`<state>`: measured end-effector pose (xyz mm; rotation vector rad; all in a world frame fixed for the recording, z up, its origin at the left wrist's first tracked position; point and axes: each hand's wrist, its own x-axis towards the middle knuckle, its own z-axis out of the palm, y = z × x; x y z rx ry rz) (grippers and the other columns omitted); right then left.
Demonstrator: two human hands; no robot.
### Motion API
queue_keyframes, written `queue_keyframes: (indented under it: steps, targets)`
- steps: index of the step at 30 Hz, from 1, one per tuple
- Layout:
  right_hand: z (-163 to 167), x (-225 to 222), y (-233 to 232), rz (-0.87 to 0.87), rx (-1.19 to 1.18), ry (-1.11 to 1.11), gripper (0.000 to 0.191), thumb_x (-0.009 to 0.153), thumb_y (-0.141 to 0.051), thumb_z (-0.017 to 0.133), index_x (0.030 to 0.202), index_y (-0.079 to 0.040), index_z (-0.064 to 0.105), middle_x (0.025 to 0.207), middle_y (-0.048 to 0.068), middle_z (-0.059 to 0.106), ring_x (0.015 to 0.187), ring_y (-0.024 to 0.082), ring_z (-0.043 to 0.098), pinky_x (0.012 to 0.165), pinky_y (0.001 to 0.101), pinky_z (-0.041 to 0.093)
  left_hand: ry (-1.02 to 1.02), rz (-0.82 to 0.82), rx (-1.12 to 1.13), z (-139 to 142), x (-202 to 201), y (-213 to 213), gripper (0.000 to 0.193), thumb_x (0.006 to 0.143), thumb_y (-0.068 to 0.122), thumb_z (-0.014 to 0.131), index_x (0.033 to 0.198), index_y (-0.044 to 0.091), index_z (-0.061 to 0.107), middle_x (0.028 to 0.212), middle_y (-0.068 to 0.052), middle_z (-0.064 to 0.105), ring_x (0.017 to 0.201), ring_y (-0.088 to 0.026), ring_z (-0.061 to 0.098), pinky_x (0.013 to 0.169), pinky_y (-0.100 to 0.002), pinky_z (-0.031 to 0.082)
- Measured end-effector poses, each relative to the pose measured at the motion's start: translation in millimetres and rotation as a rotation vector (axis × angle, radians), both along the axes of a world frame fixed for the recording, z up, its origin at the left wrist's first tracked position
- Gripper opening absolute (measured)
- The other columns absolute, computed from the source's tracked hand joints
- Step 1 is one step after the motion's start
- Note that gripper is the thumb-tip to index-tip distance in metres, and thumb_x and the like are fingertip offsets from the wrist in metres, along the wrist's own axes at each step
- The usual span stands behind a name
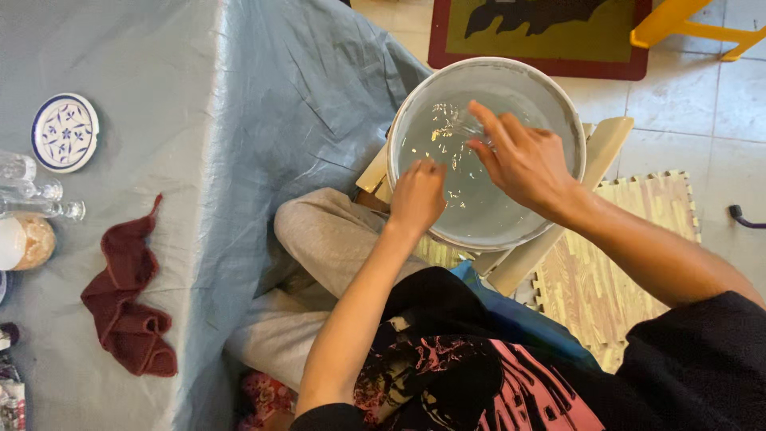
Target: The person washes small glass cups in a large basin of water, rubbing each item by hand under the water. They then dry each glass with a maroon cloth, wiping its surfaces before setting it on the table.
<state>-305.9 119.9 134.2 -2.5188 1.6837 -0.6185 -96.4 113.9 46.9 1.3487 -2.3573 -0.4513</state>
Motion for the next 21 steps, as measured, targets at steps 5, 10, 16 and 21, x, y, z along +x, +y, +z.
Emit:
queue_keyframes:
  steps: [5, 10, 16, 21]
  targets:
    - [-25, -21, -3, -0.002, 0.312, 0.456, 0.035, 0.107, -0.028, 0.059, 0.135, -0.008, 0.061, 0.095, 0.012, 0.075, 0.079, 0.028, 0.073, 0.067, 0.0435, 0.054, 0.162, 0.008, -0.088, 2, 2, 0, 0.024, 0.081, 0.002, 0.063, 0.104, 0.005, 0.07, 0.1, -0.013, 0.066, 0.101, -0.033, 0.065, 0.086, -0.045, 0.055]
    - [-20, -22, -12, -0.027, 0.307, 0.515, 0.035, 0.095, -0.035, 0.064, 0.125, -0.018, 0.062, 0.095, 0.01, 0.074, 0.078, 0.031, 0.072, 0.065, 0.0466, 0.055, 0.163, 0.005, -0.076, 2, 2, -1, 0.025, 0.077, 0.002, 0.065, 0.101, 0.005, 0.069, 0.103, -0.012, 0.067, 0.101, -0.032, 0.066, 0.083, -0.045, 0.055]
    - [3, -9, 2, 0.044, -0.157, -0.249, 0.045, 0.113, -0.027, 0.062, 0.149, -0.006, 0.048, 0.106, 0.014, 0.072, 0.08, 0.029, 0.072, 0.066, 0.0434, 0.055, 0.221, 0.011, -0.039, 9, 4, 1, 0.03, 0.077, 0.001, 0.066, 0.106, 0.006, 0.068, 0.102, -0.011, 0.065, 0.102, -0.033, 0.064, 0.083, -0.045, 0.055]
    - [-23, -22, -5, -0.018, 0.524, 0.672, 0.048, 0.108, -0.027, 0.063, 0.15, -0.008, 0.05, 0.106, 0.014, 0.072, 0.076, 0.033, 0.07, 0.063, 0.0458, 0.054, 0.244, -0.02, -0.075, 16, 4, -1, 0.022, 0.076, 0.002, 0.067, 0.097, 0.005, 0.063, 0.1, -0.012, 0.059, 0.102, -0.033, 0.061, 0.086, -0.046, 0.052]
